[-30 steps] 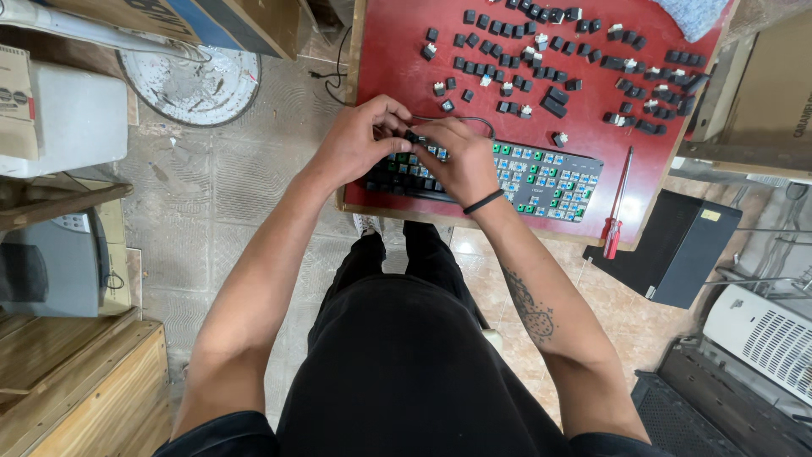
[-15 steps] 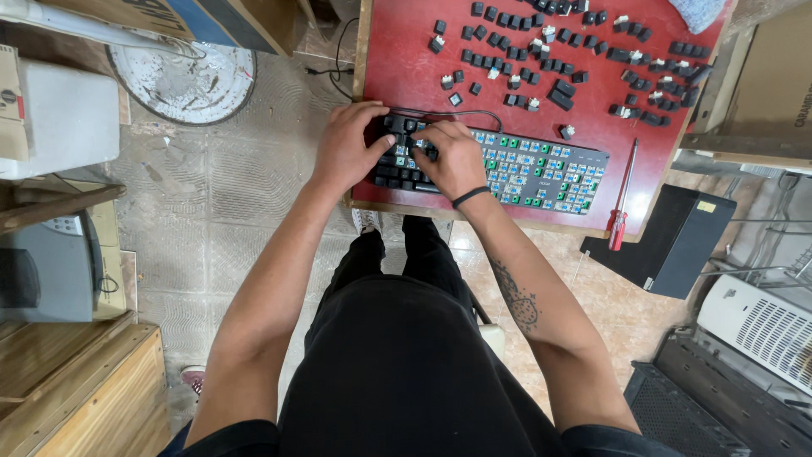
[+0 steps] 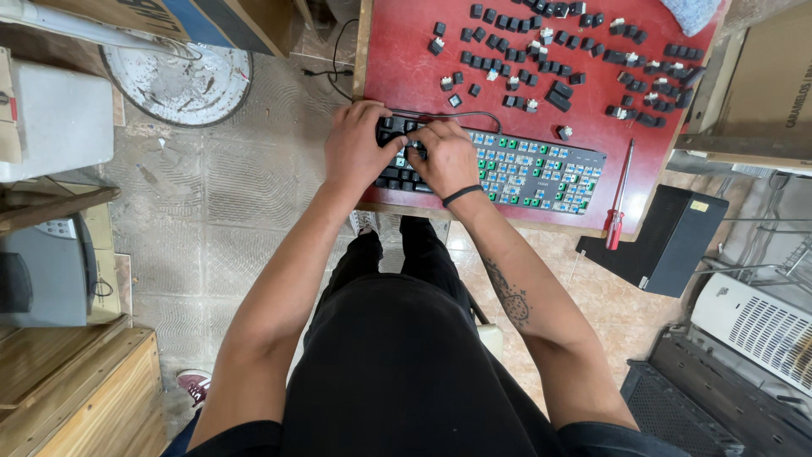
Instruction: The person assembles a mechanical keyboard by inserting individual keycaps into the keyboard base. They pick up keycaps from a red table and place them into the corresponding switch positions on the keyboard, working systematically across the layout.
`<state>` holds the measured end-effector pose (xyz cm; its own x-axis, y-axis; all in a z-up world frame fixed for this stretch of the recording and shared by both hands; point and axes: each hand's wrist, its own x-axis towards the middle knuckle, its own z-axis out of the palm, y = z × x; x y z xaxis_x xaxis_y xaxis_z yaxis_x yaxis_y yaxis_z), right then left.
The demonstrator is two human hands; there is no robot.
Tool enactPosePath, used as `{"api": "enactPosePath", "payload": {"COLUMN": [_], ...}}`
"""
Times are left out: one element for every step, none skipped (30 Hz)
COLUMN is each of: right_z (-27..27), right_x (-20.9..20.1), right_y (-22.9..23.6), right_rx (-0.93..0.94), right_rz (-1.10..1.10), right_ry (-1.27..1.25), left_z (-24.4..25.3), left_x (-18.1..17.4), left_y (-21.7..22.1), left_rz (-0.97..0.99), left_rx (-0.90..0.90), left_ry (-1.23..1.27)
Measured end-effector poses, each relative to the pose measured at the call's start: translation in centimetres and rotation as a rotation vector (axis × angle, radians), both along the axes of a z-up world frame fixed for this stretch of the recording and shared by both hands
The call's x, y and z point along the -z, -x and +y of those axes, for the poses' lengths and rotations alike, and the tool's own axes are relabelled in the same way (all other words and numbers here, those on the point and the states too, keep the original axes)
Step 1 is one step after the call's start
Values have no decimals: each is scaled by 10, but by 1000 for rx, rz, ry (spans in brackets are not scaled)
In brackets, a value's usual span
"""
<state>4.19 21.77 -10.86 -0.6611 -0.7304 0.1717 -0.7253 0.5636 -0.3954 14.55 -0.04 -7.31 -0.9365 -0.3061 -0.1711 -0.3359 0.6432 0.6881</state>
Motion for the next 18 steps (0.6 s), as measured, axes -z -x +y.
{"api": "enactPosePath", "payload": {"right_z": [0, 0, 0, 0, -1, -2, -4, -6, -7, -8, -9, -10, -12, -12, -11, -11, -11, -8], "right_x": [0, 1, 1, 0, 0, -5, -10, -15, -17, -19, -21, -20, -19, -19, -17, -14, -12, -17], "right_y": [0, 0, 0, 0, 1, 0, 0, 0, 0, 0, 0, 0, 1, 2, 3, 4, 4, 2], "right_rx": [3, 7, 8, 13, 17, 19, 22, 25, 27, 28, 30, 33, 26, 21, 26, 11, -5, 1], "right_rz": [-1, -3, -3, -17, -32, -33, -19, -2, 0, 6, 12, 17, 24, 31, 36, 51, 66, 68], "right_ry": [-13, -25, -25, -48, -70, -68, -99, -130, -128, -153, -178, -177, -203, -231, -230, -226, -221, -221], "left_z": [0, 1, 3, 5, 7, 9, 11, 13, 14, 15, 16, 17, 17, 19, 19, 19, 19, 17], "left_x": [3, 5, 8, 10, 12, 10, 9, 8, 7, 6, 5, 4, 3, 2, -2, -5, -9, -18], "left_y": [1, 2, 3, 6, 8, 8, 8, 8, 8, 8, 8, 7, 7, 8, 9, 10, 11, 9], "left_rz": [0, -1, -1, -53, -106, -106, -111, -113, -111, -116, -121, -116, -120, -123, -118, -127, -136, -134], "left_rx": [5, 11, 12, -6, -24, -23, -29, -35, -34, -36, -38, -35, -26, -15, -10, -12, -13, -9], "left_ry": [28, 55, 55, 65, 74, 75, 95, 115, 116, 135, 154, 155, 168, 179, 180, 181, 183, 184]}}
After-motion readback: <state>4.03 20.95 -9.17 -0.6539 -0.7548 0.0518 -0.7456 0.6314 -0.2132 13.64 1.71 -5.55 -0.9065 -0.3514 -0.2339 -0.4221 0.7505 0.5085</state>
